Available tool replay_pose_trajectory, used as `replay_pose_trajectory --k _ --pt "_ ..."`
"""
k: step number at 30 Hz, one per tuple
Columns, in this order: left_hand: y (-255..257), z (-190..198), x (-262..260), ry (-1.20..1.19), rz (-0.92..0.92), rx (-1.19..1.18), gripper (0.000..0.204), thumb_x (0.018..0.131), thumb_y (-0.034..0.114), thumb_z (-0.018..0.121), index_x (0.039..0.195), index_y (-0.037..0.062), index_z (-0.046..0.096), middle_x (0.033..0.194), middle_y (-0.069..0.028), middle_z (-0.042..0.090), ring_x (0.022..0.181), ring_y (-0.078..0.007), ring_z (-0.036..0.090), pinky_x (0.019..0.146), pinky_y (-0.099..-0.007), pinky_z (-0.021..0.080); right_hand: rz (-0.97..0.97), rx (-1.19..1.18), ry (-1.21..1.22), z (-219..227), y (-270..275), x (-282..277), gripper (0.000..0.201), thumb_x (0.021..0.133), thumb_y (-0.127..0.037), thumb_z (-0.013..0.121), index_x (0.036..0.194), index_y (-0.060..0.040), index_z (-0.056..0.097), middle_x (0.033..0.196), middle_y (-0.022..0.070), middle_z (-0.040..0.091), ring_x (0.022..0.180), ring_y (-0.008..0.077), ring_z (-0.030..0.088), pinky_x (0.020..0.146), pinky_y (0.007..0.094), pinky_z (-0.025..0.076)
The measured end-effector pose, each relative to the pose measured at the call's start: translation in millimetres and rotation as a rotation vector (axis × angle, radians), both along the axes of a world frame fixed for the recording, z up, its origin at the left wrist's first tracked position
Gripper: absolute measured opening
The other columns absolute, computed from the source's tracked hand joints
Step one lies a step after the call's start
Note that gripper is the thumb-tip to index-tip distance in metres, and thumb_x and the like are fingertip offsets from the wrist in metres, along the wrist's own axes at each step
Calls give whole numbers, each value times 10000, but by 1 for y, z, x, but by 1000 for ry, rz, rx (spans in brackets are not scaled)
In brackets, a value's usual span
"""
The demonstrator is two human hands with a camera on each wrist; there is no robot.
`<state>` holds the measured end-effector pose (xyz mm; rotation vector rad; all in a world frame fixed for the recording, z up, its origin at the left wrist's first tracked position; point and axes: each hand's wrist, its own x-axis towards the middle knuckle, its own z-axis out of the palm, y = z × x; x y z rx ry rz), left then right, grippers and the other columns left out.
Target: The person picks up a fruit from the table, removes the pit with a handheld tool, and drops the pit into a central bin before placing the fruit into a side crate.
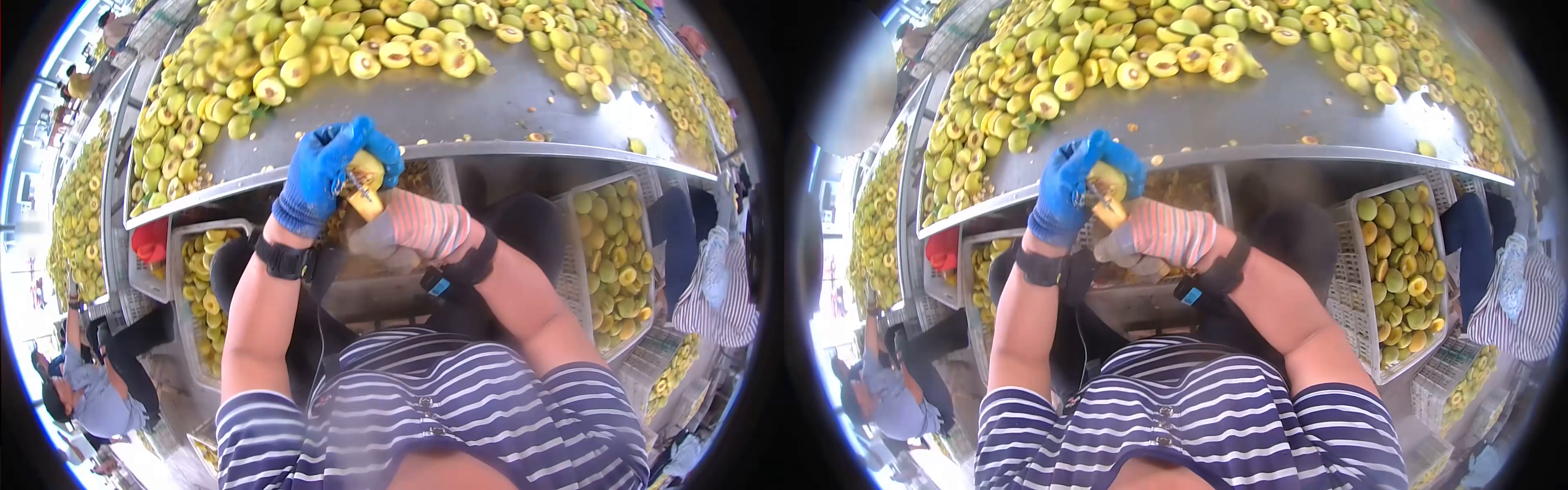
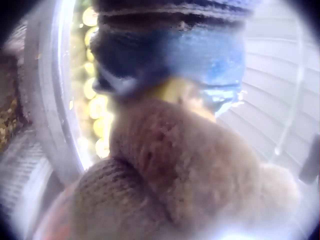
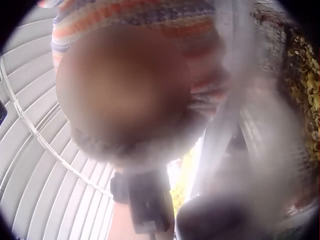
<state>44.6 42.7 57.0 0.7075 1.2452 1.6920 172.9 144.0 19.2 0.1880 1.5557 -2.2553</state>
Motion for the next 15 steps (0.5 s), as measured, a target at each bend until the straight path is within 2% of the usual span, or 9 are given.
replay_pose_trajectory --k 1,2,4,5,8,9,12,13,15 --pt "-2 -3 -3 4 6 -3 526 1006 417 489 864 -49 686 798 -166 686 683 -244 662 677 -355 549 36 -57 -79 6 3 0 146 789 -178 718 862 -83 636 644 -29 529 528 93 480 489 250 375" --pt "-6 -8 -3 11 23 47 507 1013 405 477 903 -50 671 811 -165 682 691 -255 660 693 -367 548 67 -110 -155 9 3 -1 144 776 -161 707 887 -93 645 679 -37 541 559 80 490 505 237 380" --pt "-10 -20 -3 24 49 158 475 1027 381 452 981 -52 641 837 -163 676 707 -278 655 725 -390 546 52 -97 -94 6 -1 -3 144 755 -158 718 851 -86 637 644 -32 528 529 76 476 479 242 369" --pt "-13 -24 -2 -76 75 165 463 1030 390 445 1026 -36 628 843 -169 672 717 -299 657 739 -407 553 69 -95 -61 0 -3 -3 153 748 -156 723 851 -82 636 638 -29 526 525 75 473 476 243 367" --pt "-20 -27 1 -423 63 230 505 1022 442 443 979 -21 641 843 -175 669 756 -314 663 735 -419 557 114 -57 1 3 -8 -3 194 722 -155 737 853 -64 626 627 -9 523 519 81 481 472 242 373" --pt "-26 -40 -12 -477 -32 196 578 1005 512 438 973 -22 656 898 -189 679 800 -315 668 744 -424 561 126 -41 18 6 -9 -3 210 713 -156 741 854 -57 622 624 -1 524 517 84 487 471 242 378" --pt "-44 -39 -24 -457 217 167 650 990 566 422 1009 -35 670 957 -203 690 864 -317 678 779 -431 568 247 -180 -124 11 9 2 250 692 -155 751 858 -36 607 652 12 535 549 90 517 496 226 404" --pt "-56 -31 -28 -487 296 139 680 991 564 425 1061 -73 651 1000 -220 689 881 -324 687 787 -409 585 271 -121 -94 8 13 0 299 741 -195 722 947 4 637 711 102 624 561 188 601 482 314 457" --pt "-88 -17 -36 -331 348 73 679 994 574 394 1129 -41 649 1033 -192 697 932 -297 690 824 -397 578 390 868 250 -54 6 -6 334 752 -221 700 980 15 638 795 164 658 700 293 650 605 390 508"
